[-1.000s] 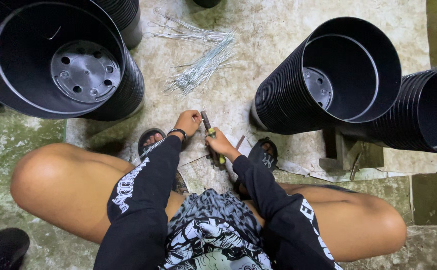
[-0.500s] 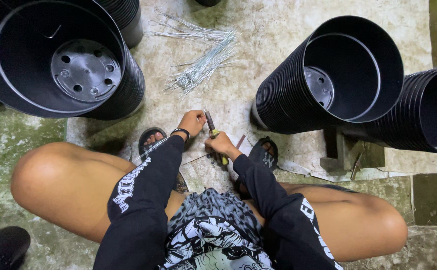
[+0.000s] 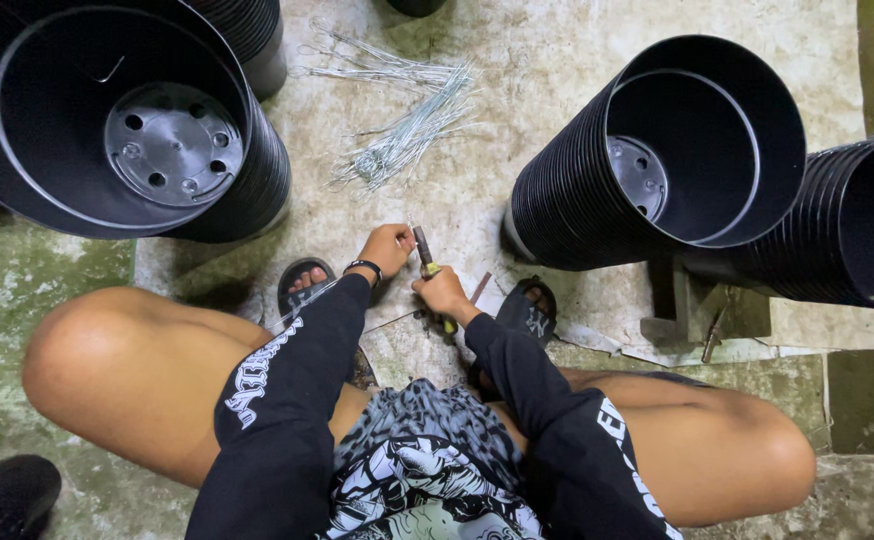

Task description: The person sits on the floor and assembles wire hangers into black plastic planters. They cut wire ties with pliers, bend them into loops, and insert them through holes in the planter rims to form handles. The person repeats this process for multiple planters.

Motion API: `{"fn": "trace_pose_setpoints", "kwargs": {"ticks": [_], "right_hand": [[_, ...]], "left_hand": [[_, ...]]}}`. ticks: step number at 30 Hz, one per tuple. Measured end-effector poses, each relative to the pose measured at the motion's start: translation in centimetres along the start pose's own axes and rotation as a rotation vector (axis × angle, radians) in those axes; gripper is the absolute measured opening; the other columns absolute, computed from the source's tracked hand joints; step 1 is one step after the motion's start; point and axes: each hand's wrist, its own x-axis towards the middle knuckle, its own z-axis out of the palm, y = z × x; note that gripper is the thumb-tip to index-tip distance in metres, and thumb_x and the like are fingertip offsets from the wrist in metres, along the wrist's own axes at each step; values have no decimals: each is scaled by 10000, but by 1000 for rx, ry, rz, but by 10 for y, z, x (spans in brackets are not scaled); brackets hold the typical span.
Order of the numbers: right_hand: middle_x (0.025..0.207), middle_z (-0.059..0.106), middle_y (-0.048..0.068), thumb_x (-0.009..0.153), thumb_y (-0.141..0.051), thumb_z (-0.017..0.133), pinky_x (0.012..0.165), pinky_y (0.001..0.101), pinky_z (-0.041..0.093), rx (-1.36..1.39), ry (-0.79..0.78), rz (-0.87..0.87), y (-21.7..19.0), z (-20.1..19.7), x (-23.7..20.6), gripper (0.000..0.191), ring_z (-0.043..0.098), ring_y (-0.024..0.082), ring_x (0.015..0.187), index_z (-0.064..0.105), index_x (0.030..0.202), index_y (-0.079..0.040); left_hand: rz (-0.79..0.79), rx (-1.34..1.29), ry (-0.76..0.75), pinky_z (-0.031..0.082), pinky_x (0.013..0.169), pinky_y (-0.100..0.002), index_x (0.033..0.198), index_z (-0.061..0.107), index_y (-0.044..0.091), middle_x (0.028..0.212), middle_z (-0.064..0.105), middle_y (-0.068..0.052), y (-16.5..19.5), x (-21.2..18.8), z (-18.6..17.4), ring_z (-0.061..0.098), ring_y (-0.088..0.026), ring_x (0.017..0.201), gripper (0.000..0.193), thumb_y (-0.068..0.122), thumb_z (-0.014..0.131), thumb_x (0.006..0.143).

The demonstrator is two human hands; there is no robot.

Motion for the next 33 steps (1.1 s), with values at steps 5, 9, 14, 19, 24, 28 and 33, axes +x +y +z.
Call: {"fn": "trace_pose_setpoints", "kwargs": {"ticks": [5,9,14,19,24,28,33], "right_hand": [[726,718,144,784,-206,745,652,391,552,55,83,-73,0,5,-1,213,686,241,654,666,788,-8],[738,717,162,797,-201,741,660,408,549,50,93,-96,0,4,-3,235,687,274,671,638,791,10],[789,727,196,801,-217,729,715,427,557,-35,120,-82,-10,-4,-5,226,717,341,746,666,833,-1],[825,712,235,812,-193,716,742,440,557,-46,210,-133,-17,-5,-7,226,700,384,803,668,906,7],[772,732,186,793,-194,720,702,403,561,47,110,-120,-6,-1,0,213,725,306,720,679,841,10],[783,656,223,860,-170,723,660,439,515,265,-93,-200,2,-2,6,240,651,333,674,624,838,47],[845,729,231,822,-212,705,769,436,560,-57,91,-87,-4,-6,1,226,722,383,806,674,896,0]], "left_hand": [[-9,-1,2,544,703,-404,859,709,31,790,701,-202,6,0,2,679,-328,712,73,81,657,847],[-39,-11,2,539,688,-404,856,707,30,775,696,-196,9,0,2,670,-323,694,83,111,691,852],[-12,-11,28,542,694,-401,855,700,21,778,694,-195,10,0,1,670,-316,696,80,98,677,865],[-35,-55,51,557,703,-399,853,697,23,784,708,-181,12,-1,0,702,-306,715,88,56,616,854],[-26,-13,47,534,688,-391,856,713,20,766,702,-188,13,1,-2,687,-308,706,70,88,695,859],[-126,-128,-37,537,631,-360,857,694,19,721,700,-160,11,3,0,704,-241,629,89,94,654,884],[-103,-38,47,525,614,-360,824,707,10,681,679,-165,7,2,6,660,-234,606,92,92,686,861]]}}
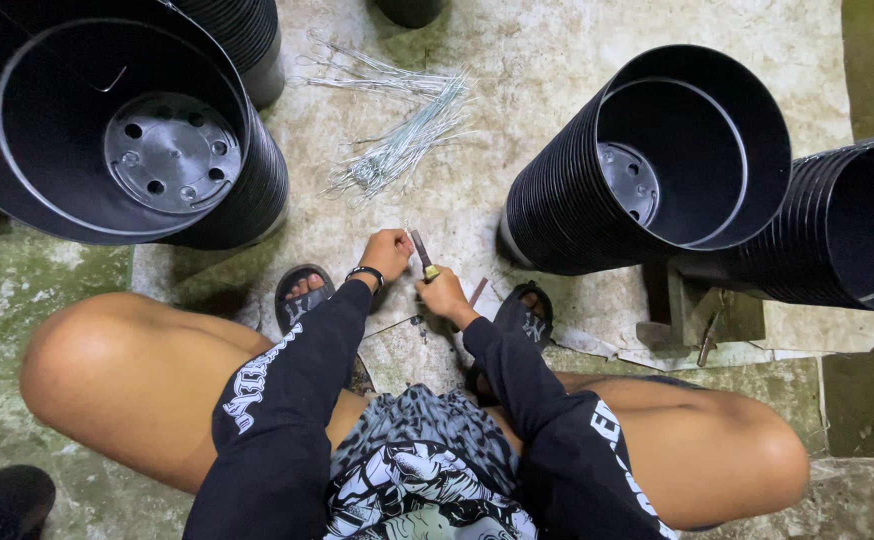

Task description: The person sits on the floor and assembles wire hangers into black plastic planters. They cut wire ties with pliers, bend them into loops, and insert them through holes in the planter rims to form handles. The person repeats this process for multiple planters.

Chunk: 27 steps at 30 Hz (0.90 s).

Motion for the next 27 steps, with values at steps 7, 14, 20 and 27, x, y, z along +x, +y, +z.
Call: {"fn": "trace_pose_setpoints", "kwargs": {"ticks": [7,14,20,27], "right_hand": [[1028,728,272,834,-240,697,902,473,541,-68,136,55,-3,-8,-3,336,687,436,1024,659,1064,3],[1205,629,292,842,-292,737,976,545,481,-484,21,109,22,-19,-1,550,609,469,1134,531,1228,42],[1250,535,260,774,-313,801,921,540,478,-594,-41,-48,23,-32,-1,593,546,456,1150,535,1198,6],[983,729,154,963,-148,595,794,362,528,183,-224,-362,-8,-62,33,234,666,228,871,652,1136,-2]], "left_hand": [[0,-8,29,537,641,-340,844,729,28,726,706,-150,2,2,-4,675,-227,642,84,86,671,860],[23,-34,-1,536,665,-339,874,721,24,749,710,-151,3,0,-10,673,-221,666,95,115,693,878],[55,-57,-39,531,670,-339,885,719,21,764,707,-157,4,-1,-6,659,-228,674,100,115,684,888],[83,-51,-91,537,692,-346,906,709,22,794,707,-152,9,-2,-6,657,-238,700,97,111,670,901]]}}
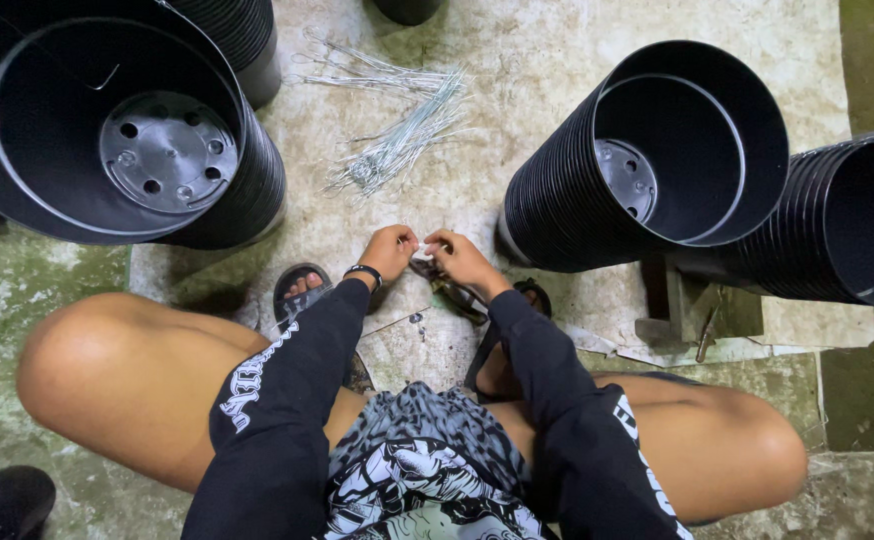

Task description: The person sits on the floor and assembles wire hangers into black plastic planters. They cut wire ties with pliers, bend them into loops, and insert them through holes in the planter rims to form handles. The person repeats this process for multiple planters.

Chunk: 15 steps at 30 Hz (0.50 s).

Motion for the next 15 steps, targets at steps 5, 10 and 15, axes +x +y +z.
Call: {"fn": "trace_pose_setpoints", "kwargs": {"ticks": [5,10,15], "right_hand": [[843,711,110,986,-163,631,672,331,543,-84,-51,-22,-14,-5,6,179,661,171,720,645,1036,8],[797,688,91,986,-166,658,651,328,532,-190,-49,-48,-19,-7,4,172,645,158,665,629,994,4],[750,655,58,981,-141,633,625,316,510,-42,-44,16,-11,-10,5,130,600,130,651,640,948,-15]], "left_hand": [[46,20,-9,544,704,-361,914,699,11,826,710,-163,4,-1,3,671,-251,726,108,118,695,894],[23,19,-46,552,723,-359,914,707,11,824,713,-168,4,0,3,691,-263,744,120,129,705,896],[53,57,-61,551,748,-384,929,728,13,870,722,-181,5,2,2,711,-303,799,145,151,735,885]]}}
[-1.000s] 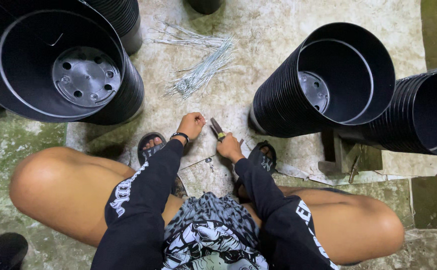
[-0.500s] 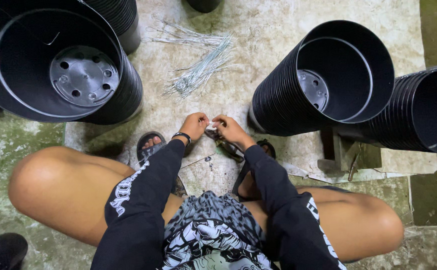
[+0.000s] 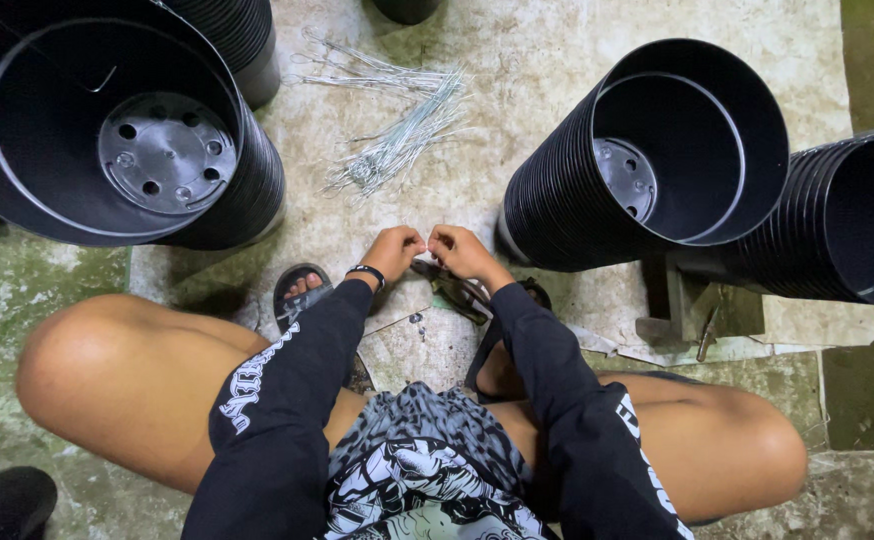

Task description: The person sits on the floor and assembles wire hangers into black plastic planters. They cut wire ties with pliers, bend them into loops, and insert them through holes in the planter rims to form handles. The person repeats this process for multiple planters.

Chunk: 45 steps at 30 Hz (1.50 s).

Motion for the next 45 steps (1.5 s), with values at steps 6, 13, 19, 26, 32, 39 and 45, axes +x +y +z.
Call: {"fn": "trace_pose_setpoints", "kwargs": {"ticks": [6,13,19,26,32,39,45], "right_hand": [[756,637,23,992,-152,636,653,285,483,55,54,-34,7,-10,1,138,545,93,704,654,932,-29],[759,644,20,978,-171,664,649,292,479,42,70,-35,1,-9,-2,147,547,103,705,646,939,-30],[758,628,28,981,-151,660,645,299,470,41,69,-59,-4,-6,-4,134,530,108,708,639,947,-23],[769,649,36,986,-126,649,647,293,515,205,-97,17,2,-10,-1,129,591,101,686,639,950,-3],[819,701,73,1022,-159,555,665,313,546,205,-223,246,8,-19,4,213,666,150,686,663,1001,23],[987,773,105,1017,-210,403,737,332,590,197,-324,523,2,-16,3,350,733,181,807,671,1152,-28],[1018,803,142,999,-181,430,804,318,585,145,-505,520,5,-9,5,379,769,209,896,705,1116,53]], "left_hand": [[92,100,40,539,773,-426,936,725,11,943,712,-190,3,-6,-7,690,-375,883,127,131,706,901],[-28,90,17,531,747,-423,945,727,41,867,715,-182,3,-7,-4,689,-366,815,145,176,678,928],[-100,33,23,540,767,-397,924,754,64,853,743,-159,0,-2,-4,713,-327,803,172,223,704,880],[-125,79,-19,542,765,-405,910,765,69,850,736,-169,-3,-4,-5,703,-323,794,181,239,711,874],[-65,57,-90,540,747,-399,897,750,60,826,732,-156,-12,-5,0,701,-308,764,194,249,722,865],[-15,137,-168,542,754,-419,922,756,58,840,721,-182,-16,-9,9,696,-350,797,162,198,690,874],[-2,201,-266,543,759,-430,906,744,54,862,731,-179,-16,-12,10,707,-351,826,144,177,676,873]]}}
